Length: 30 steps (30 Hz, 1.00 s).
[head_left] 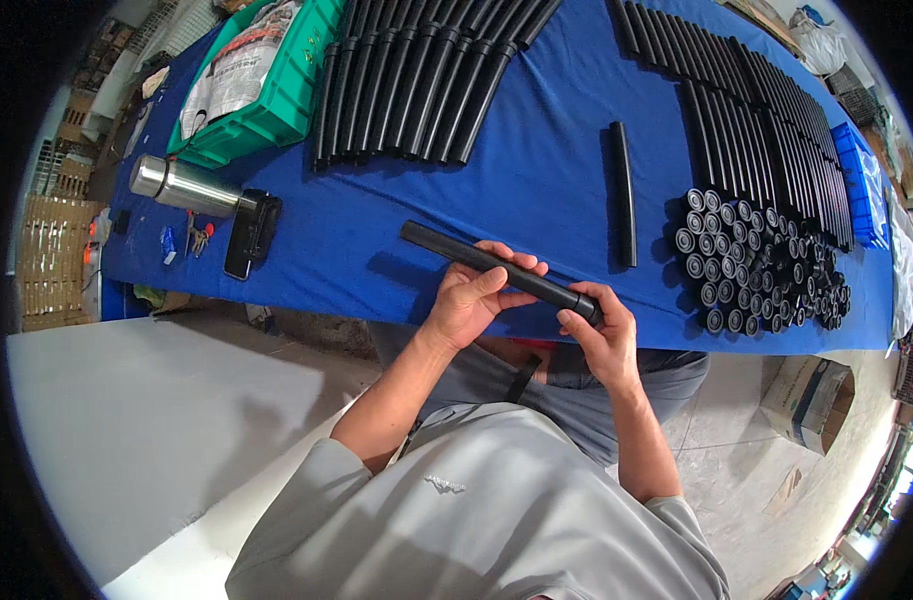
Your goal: The person assembles black plastic tubes and end caps by hand, inserting the end caps into the tubes on a table.
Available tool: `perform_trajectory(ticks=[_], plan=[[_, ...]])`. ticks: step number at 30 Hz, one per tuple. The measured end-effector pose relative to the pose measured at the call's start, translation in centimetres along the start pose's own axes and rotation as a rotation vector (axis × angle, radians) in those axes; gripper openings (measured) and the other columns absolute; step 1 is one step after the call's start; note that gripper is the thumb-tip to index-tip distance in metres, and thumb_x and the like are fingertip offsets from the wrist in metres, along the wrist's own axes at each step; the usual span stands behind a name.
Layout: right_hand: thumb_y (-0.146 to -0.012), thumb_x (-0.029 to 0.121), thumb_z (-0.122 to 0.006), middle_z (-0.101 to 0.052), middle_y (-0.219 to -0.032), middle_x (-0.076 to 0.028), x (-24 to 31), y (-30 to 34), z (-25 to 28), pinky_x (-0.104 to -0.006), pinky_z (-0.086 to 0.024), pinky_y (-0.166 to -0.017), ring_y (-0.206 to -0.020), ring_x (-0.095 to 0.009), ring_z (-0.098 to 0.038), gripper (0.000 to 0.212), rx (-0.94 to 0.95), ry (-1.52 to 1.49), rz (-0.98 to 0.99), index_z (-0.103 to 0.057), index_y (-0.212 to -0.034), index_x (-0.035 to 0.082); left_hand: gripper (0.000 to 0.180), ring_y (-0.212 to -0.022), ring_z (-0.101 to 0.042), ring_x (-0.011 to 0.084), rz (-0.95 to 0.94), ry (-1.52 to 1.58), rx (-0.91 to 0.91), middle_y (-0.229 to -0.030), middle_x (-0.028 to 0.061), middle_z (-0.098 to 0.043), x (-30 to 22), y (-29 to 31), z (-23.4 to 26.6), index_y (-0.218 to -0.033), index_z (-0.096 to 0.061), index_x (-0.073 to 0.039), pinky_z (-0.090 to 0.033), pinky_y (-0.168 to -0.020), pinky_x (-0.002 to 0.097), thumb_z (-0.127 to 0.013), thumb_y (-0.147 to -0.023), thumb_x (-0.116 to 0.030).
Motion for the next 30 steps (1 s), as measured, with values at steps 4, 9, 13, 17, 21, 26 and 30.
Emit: perform_trajectory(ticks=[4, 9, 13, 17, 21, 26, 30], plan=[[-0.081, 0.004, -0.078, -0.063, -0.111, -0.01, 1.9, 0.8, -0.2, -0.0264, -0.054, -0.077, -0.094, -0.012, -0.062, 0.052, -0.079, -0.093, 0.11, -0.054, -0.126, -0.003, 0.021, -0.122, -0.058, 0.0392, 0.02, 0.042, -0.008, -0.119, 0.0195, -0.065, 0.1, -0.1, 0.2, -0.114, -0.061, -0.009, -0.058, -0.093, 0.0549, -0.065, -0.093, -0.007], [-0.075, 0.004, -0.083, -0.058, -0.123, -0.016, 2.7, 0.6, 0.7, -0.0311, -0.056, -0.078, -0.1, -0.02, -0.063, 0.062, -0.059, 0.052, 0.207, -0.052, -0.129, 0.0, 0.022, -0.12, -0.06, 0.0386, 0.012, 0.009, -0.016, -0.118, 0.0199, -0.065, -0.2, -0.2, -0.2, -0.112, -0.062, -0.009, -0.057, -0.093, 0.0553, -0.069, -0.091, -0.01], [-0.074, 0.007, -0.083, -0.061, -0.112, -0.019, 6.0, 0.6, -0.7, -0.0365, -0.056, -0.076, -0.093, -0.032, -0.066, 0.054, -0.022, 0.647, 0.475, -0.057, -0.121, -0.001, 0.025, -0.114, -0.064, 0.0376, -0.003, -0.071, -0.053, -0.115, 0.021, -0.066, 0.1, -0.2, 0.3, -0.111, -0.062, -0.009, -0.06, -0.089, 0.0534, -0.072, -0.089, -0.016], [-0.076, 0.009, -0.082, -0.065, -0.1, -0.017, 6.8, 0.6, -0.6, -0.0376, -0.055, -0.072, -0.083, -0.033, -0.067, 0.042, -0.045, 0.578, 0.482, -0.062, -0.11, -0.002, 0.027, -0.112, -0.065, 0.0376, -0.06, -0.088, -0.025, -0.115, 0.0219, -0.067, 0.0, -0.4, 0.6, -0.111, -0.062, -0.009, -0.061, -0.086, 0.0529, -0.073, -0.089, -0.017], [-0.079, 0.012, -0.079, -0.066, -0.088, -0.015, 5.2, 0.9, -0.2, -0.0343, -0.052, -0.066, -0.076, -0.028, -0.068, 0.034, 0.006, 0.557, 0.366, -0.064, -0.106, -0.002, 0.026, -0.115, -0.063, 0.0379, -0.018, -0.024, -0.05, -0.113, 0.0212, -0.067, -0.4, -0.3, -1.2, -0.112, -0.061, -0.008, -0.061, -0.088, 0.0507, -0.073, -0.089, -0.014], [-0.082, 0.013, -0.075, -0.065, -0.076, -0.013, 2.0, 0.7, 0.0, -0.0315, -0.049, -0.062, -0.068, -0.02, -0.065, 0.031, 0.009, 0.303, 0.046, -0.064, -0.106, -0.003, 0.022, -0.115, -0.063, 0.038, -0.001, -0.054, -0.034, -0.112, 0.0202, -0.067, -0.1, 0.1, -0.2, -0.111, -0.06, -0.008, -0.061, -0.09, 0.0483, -0.069, -0.091, -0.009], [-0.083, 0.013, -0.075, -0.065, -0.077, -0.014, 2.4, 0.4, -0.1, -0.0315, -0.049, -0.061, -0.067, -0.021, -0.064, 0.031, 0.026, 0.382, 0.153, -0.064, -0.107, -0.003, 0.02, -0.115, -0.063, 0.0384, 0.01, -0.047, -0.016, -0.113, 0.0199, -0.067, -0.1, 0.1, 0.2, -0.11, -0.061, -0.008, -0.061, -0.089, 0.0491, -0.067, -0.092, -0.007]])
Point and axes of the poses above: each hand's wrist, its own y-axis away from the middle knuckle, its own z-axis out of the back of the hand, x = y × z, the point moved 8 cm from there along -y, towards the middle knuckle
